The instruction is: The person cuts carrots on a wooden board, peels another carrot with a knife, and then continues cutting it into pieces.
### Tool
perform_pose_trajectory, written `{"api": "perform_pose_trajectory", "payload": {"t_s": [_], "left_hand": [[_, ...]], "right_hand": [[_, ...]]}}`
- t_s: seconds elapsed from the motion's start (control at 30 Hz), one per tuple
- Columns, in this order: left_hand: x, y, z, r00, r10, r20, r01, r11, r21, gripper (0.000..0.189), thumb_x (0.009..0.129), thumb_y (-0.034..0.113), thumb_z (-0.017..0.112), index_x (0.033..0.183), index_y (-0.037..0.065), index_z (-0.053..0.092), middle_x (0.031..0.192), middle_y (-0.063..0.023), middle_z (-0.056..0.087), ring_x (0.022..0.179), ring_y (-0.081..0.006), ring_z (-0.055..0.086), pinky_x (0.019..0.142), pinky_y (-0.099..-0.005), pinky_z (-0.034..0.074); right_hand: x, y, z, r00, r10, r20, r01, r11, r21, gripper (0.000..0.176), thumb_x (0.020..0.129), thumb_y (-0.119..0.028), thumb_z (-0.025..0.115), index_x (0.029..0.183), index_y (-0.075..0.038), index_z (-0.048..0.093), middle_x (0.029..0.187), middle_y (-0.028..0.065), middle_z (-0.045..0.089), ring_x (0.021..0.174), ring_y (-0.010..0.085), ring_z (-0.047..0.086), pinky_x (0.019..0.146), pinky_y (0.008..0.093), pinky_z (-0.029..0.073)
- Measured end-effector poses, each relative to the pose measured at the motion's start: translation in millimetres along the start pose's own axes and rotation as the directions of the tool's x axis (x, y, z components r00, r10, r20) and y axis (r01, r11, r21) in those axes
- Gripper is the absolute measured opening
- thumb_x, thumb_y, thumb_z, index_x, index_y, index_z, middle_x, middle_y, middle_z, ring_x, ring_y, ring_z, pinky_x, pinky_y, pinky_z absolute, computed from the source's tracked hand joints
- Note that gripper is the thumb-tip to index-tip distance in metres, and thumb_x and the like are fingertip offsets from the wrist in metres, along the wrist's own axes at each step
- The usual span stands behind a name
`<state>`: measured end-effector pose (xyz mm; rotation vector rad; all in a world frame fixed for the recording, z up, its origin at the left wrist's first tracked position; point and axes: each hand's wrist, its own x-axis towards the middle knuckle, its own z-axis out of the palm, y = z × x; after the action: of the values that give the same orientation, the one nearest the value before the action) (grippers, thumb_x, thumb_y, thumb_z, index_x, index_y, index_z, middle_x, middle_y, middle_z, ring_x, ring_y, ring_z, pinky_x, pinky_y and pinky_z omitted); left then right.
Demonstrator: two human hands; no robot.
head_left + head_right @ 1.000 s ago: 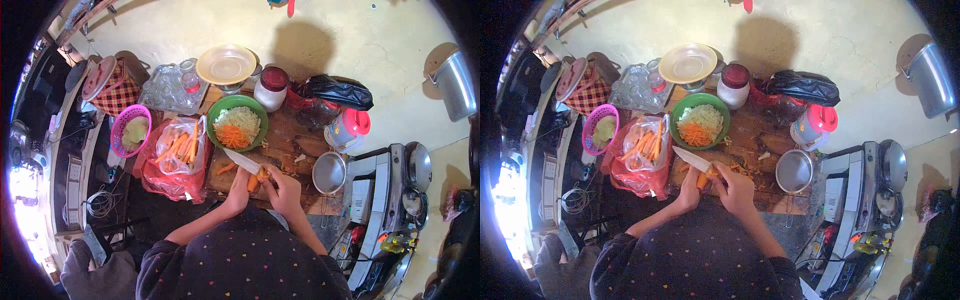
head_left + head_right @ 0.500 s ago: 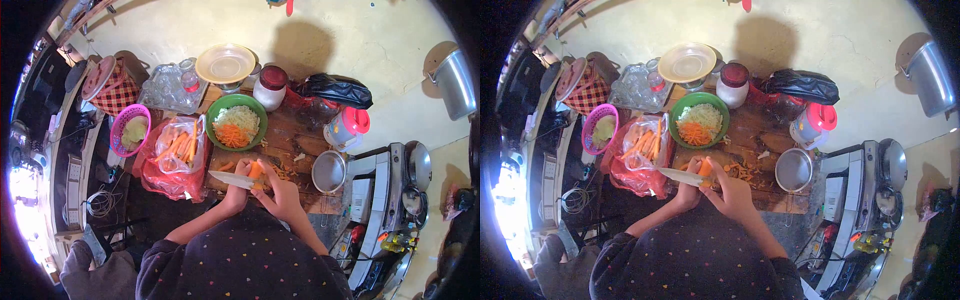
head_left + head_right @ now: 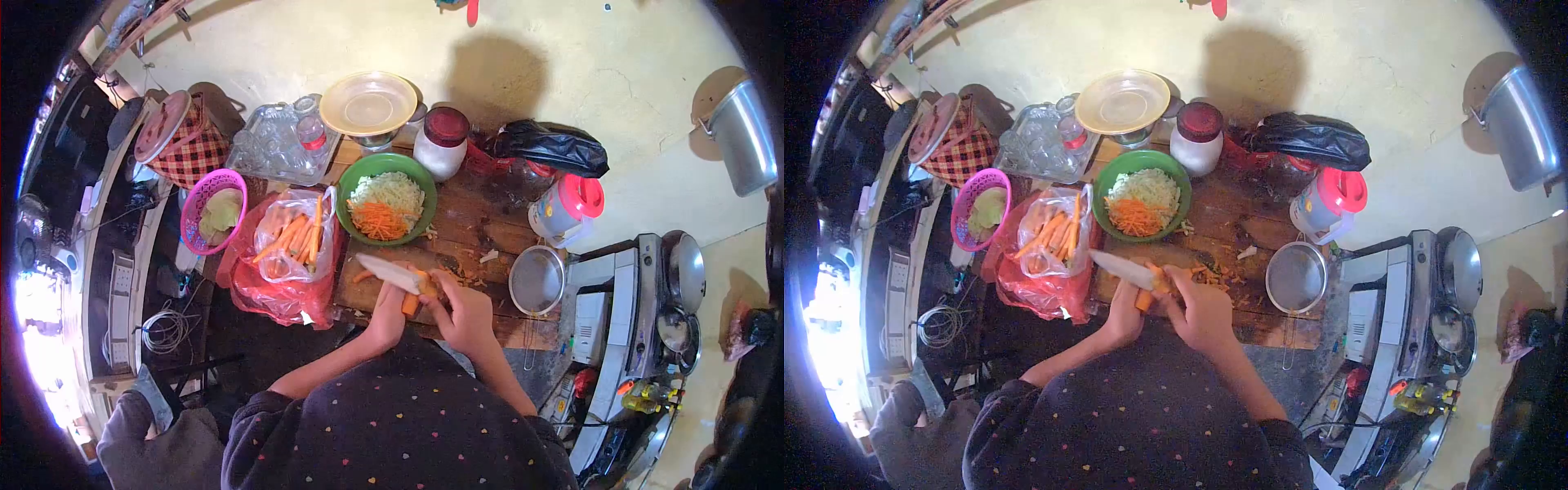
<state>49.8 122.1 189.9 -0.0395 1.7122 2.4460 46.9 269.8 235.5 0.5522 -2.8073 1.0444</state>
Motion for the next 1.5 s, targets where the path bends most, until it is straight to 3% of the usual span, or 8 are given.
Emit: {"api": "perform_pose_trajectory", "payload": {"t_s": [0.07,0.17,0.27,0.5,0.6,0.9,1.4,1.5], "left_hand": [[-4,9,6,0.997,0.066,0.025,-0.070,0.974,0.216,0.018,0.097,0.013,0.030,0.108,0.006,0.042,0.099,-0.0032,0.046,0.095,-0.0089,0.047,0.083,-0.0253,0.040],[-1,9,10,0.982,-0.189,-0.018,0.182,0.961,-0.206,0.018,0.098,0.013,0.030,0.108,0.005,0.042,0.098,-0.0037,0.045,0.097,-0.0109,0.046,0.090,-0.0263,0.037],[0,6,4,0.998,-0.067,0.006,0.067,0.998,0.020,0.017,0.097,0.015,0.032,0.106,0.006,0.042,0.094,-0.0029,0.044,0.092,-0.0100,0.045,0.084,-0.0254,0.039],[7,-8,-3,0.993,-0.116,-0.023,0.106,0.960,-0.258,0.017,0.095,0.013,0.038,0.101,0.000,0.046,0.094,-0.0041,0.042,0.080,-0.0119,0.045,0.073,-0.0269,0.041],[6,-6,-4,0.980,0.198,0.012,-0.190,0.925,0.330,0.017,0.092,0.010,0.040,0.100,-0.002,0.049,0.096,-0.0063,0.042,0.083,-0.0146,0.045,0.074,-0.0271,0.041],[4,-5,1,0.990,-0.074,-0.122,0.064,0.994,-0.086,0.017,0.094,0.013,0.039,0.098,-0.001,0.048,0.097,-0.0057,0.044,0.089,-0.0125,0.045,0.076,-0.0260,0.041],[3,-9,-5,0.997,-0.042,-0.070,0.052,0.988,0.143,0.013,0.098,0.017,0.035,0.101,0.007,0.044,0.093,-0.0029,0.046,0.084,-0.0103,0.049,0.073,-0.0250,0.042],[2,-7,-1,0.995,-0.100,-0.028,0.094,0.982,-0.166,0.014,0.099,0.018,0.031,0.101,0.009,0.042,0.092,-0.0004,0.043,0.084,-0.0071,0.042,0.075,-0.0229,0.039]], "right_hand": [[0,7,3,0.999,-0.007,-0.053,0.007,1.000,0.004,0.042,0.084,-0.032,0.063,0.116,-0.006,0.055,0.071,0.0130,0.062,0.058,0.0269,0.061,0.054,0.0343,0.045],[0,13,6,0.998,0.026,-0.054,-0.021,0.996,0.082,0.048,0.086,-0.037,0.059,0.123,-0.010,0.048,0.065,0.0119,0.060,0.056,0.0290,0.060,0.051,0.0369,0.045],[-1,4,-8,0.996,0.058,0.068,-0.068,0.984,0.163,0.058,0.084,-0.040,0.060,0.131,-0.011,0.042,0.064,0.0116,0.060,0.054,0.0290,0.060,0.051,0.0360,0.044],[-1,-14,-22,0.970,0.025,0.243,-0.070,0.982,0.178,0.072,0.080,-0.038,0.064,0.138,-0.010,0.032,0.059,0.0089,0.058,0.051,0.0256,0.059,0.050,0.0326,0.043],[-3,-11,-18,0.977,0.010,0.211,-0.039,0.990,0.135,0.071,0.081,-0.038,0.064,0.137,-0.008,0.033,0.056,0.0078,0.055,0.049,0.0252,0.058,0.048,0.0335,0.042],[-3,-12,-7,0.997,-0.031,0.076,0.028,0.999,0.031,0.064,0.081,-0.036,0.064,0.132,-0.005,0.041,0.055,0.0075,0.054,0.048,0.0249,0.057,0.046,0.0337,0.041],[-4,-5,-1,1.000,-0.013,0.025,0.013,0.999,-0.029,0.052,0.081,-0.030,0.065,0.125,-0.008,0.050,0.062,0.0106,0.056,0.052,0.0274,0.056,0.049,0.0367,0.040],[-5,-1,3,1.000,-0.027,-0.004,0.027,0.999,-0.042,0.050,0.080,-0.029,0.065,0.124,-0.008,0.051,0.063,0.0109,0.057,0.053,0.0277,0.057,0.049,0.0366,0.041]]}}
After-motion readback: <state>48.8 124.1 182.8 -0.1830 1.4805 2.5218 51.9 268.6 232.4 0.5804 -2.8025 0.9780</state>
